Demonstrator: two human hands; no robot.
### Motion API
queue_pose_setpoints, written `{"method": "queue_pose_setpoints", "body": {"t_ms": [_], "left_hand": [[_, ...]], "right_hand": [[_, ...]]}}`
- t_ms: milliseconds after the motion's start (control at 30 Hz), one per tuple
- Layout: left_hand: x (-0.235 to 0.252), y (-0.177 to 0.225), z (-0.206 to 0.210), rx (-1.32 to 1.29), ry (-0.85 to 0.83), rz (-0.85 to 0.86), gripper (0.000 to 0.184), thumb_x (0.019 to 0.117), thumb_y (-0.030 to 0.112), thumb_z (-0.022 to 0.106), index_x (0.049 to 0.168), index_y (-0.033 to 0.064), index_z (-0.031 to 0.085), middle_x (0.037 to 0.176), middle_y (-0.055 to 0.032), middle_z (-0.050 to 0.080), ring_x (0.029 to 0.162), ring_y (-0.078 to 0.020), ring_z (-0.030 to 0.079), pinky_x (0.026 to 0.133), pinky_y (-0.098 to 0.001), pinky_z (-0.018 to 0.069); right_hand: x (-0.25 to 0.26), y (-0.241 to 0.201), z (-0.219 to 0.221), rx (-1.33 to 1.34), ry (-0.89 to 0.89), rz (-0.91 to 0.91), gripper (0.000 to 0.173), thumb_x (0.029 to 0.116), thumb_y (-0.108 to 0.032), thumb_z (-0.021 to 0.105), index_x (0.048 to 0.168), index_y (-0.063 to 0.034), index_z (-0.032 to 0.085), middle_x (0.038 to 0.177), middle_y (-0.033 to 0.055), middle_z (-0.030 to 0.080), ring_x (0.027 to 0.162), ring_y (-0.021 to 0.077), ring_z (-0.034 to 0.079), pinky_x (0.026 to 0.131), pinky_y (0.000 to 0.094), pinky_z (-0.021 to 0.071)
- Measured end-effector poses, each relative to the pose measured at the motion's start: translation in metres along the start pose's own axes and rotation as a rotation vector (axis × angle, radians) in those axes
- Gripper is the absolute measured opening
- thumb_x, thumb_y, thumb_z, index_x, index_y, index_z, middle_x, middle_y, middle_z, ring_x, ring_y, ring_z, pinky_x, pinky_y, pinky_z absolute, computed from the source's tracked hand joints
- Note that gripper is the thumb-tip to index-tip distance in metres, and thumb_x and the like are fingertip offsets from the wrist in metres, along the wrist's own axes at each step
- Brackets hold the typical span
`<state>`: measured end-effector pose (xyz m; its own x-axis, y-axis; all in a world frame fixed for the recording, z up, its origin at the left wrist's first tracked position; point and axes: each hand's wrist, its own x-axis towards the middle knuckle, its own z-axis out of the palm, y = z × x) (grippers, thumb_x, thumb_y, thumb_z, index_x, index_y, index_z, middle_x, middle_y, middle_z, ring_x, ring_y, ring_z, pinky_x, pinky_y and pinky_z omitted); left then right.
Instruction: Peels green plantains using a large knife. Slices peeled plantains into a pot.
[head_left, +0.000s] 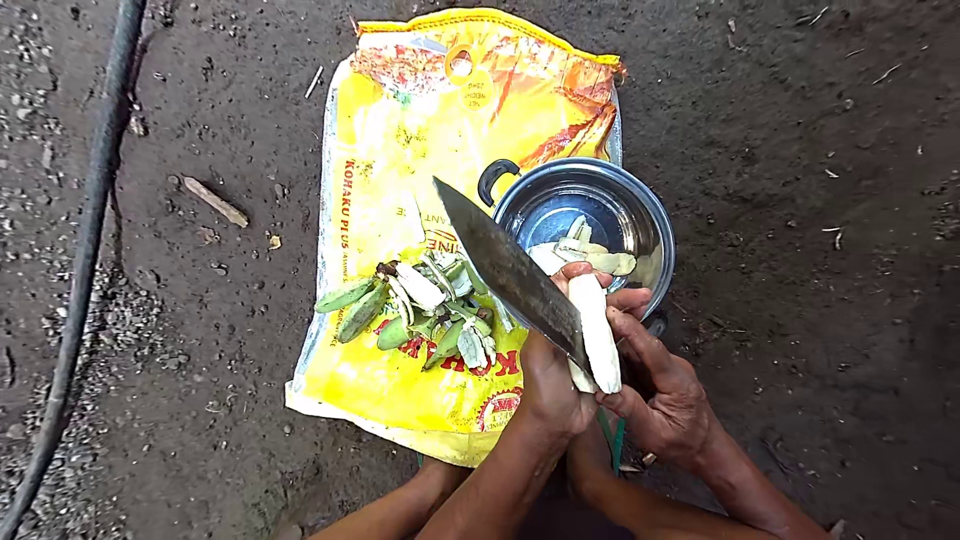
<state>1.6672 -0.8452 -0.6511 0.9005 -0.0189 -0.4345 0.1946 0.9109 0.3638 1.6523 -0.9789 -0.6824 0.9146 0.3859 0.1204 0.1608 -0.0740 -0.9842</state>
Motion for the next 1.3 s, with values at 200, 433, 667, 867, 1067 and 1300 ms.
{"method": "queue_pose_setpoints", "body": {"t_ms": [200, 433, 667, 867, 1067, 1300], "left_hand": [[0.004, 0.0, -0.008, 0.105, -0.239, 0.038, 0.09, 0.0727, 0.076, 0.071, 0.142, 0.0207, 0.053, 0.13, -0.0107, 0.068, 0.116, -0.0247, 0.068, 0.094, -0.0375, 0.0577], [0.003, -0.007, -0.004, 0.091, -0.141, 0.095, 0.077, 0.075, 0.068, 0.075, 0.132, 0.0183, 0.059, 0.107, -0.0068, 0.073, 0.095, -0.0169, 0.073, 0.084, -0.0312, 0.0604], [0.004, -0.009, -0.005, 0.01, -0.091, 0.051, 0.074, 0.0742, 0.065, 0.078, 0.129, 0.0183, 0.061, 0.112, -0.0061, 0.071, 0.098, -0.0171, 0.072, 0.082, -0.0311, 0.0607], [0.004, -0.006, -0.007, 0.015, -0.066, 0.07, 0.066, 0.0776, 0.063, 0.077, 0.123, 0.0169, 0.064, 0.11, -0.0078, 0.071, 0.1, -0.019, 0.072, 0.085, -0.0331, 0.0606], [0.007, -0.002, -0.009, -0.015, -0.054, 0.044, 0.061, 0.0793, 0.062, 0.076, 0.12, 0.0177, 0.065, 0.11, -0.0067, 0.071, 0.098, -0.0179, 0.072, 0.083, -0.0323, 0.061], [0.011, 0.004, -0.016, -0.002, -0.02, 0.006, 0.06, 0.0797, 0.063, 0.075, 0.117, 0.0174, 0.065, 0.106, -0.0075, 0.071, 0.097, -0.0194, 0.073, 0.083, -0.0329, 0.0615]], "right_hand": [[0.003, -0.003, -0.004, 0.054, 0.0, 0.013, 0.066, 0.1031, -0.038, 0.059, 0.151, 0.004, 0.043, 0.135, 0.0114, 0.064, 0.118, 0.0047, 0.064, 0.102, 0.0239, 0.0539], [0.003, 0.001, -0.004, 0.005, 0.022, -0.005, 0.057, 0.1023, -0.036, 0.062, 0.147, -0.0004, 0.051, 0.128, 0.0101, 0.068, 0.113, 0.0046, 0.065, 0.1, 0.0236, 0.0545], [0.002, 0.002, -0.004, -0.046, 0.026, 0.024, 0.056, 0.1018, -0.035, 0.062, 0.145, 0.0001, 0.053, 0.125, 0.0111, 0.069, 0.111, 0.0038, 0.066, 0.098, 0.0216, 0.0541], [0.003, 0.001, -0.004, -0.023, 0.016, 0.05, 0.056, 0.102, -0.033, 0.062, 0.144, 0.0031, 0.054, 0.129, 0.0118, 0.068, 0.116, 0.0043, 0.064, 0.101, 0.0214, 0.053], [0.006, 0.0, -0.002, -0.042, -0.004, 0.092, 0.057, 0.103, -0.033, 0.06, 0.144, 0.0064, 0.052, 0.127, 0.0128, 0.069, 0.113, 0.0043, 0.066, 0.099, 0.0219, 0.0539], [0.01, 0.0, 0.001, -0.057, -0.025, 0.148, 0.056, 0.1032, -0.032, 0.059, 0.143, 0.0069, 0.053, 0.122, 0.0121, 0.07, 0.106, 0.0019, 0.067, 0.094, 0.0191, 0.055]]}}
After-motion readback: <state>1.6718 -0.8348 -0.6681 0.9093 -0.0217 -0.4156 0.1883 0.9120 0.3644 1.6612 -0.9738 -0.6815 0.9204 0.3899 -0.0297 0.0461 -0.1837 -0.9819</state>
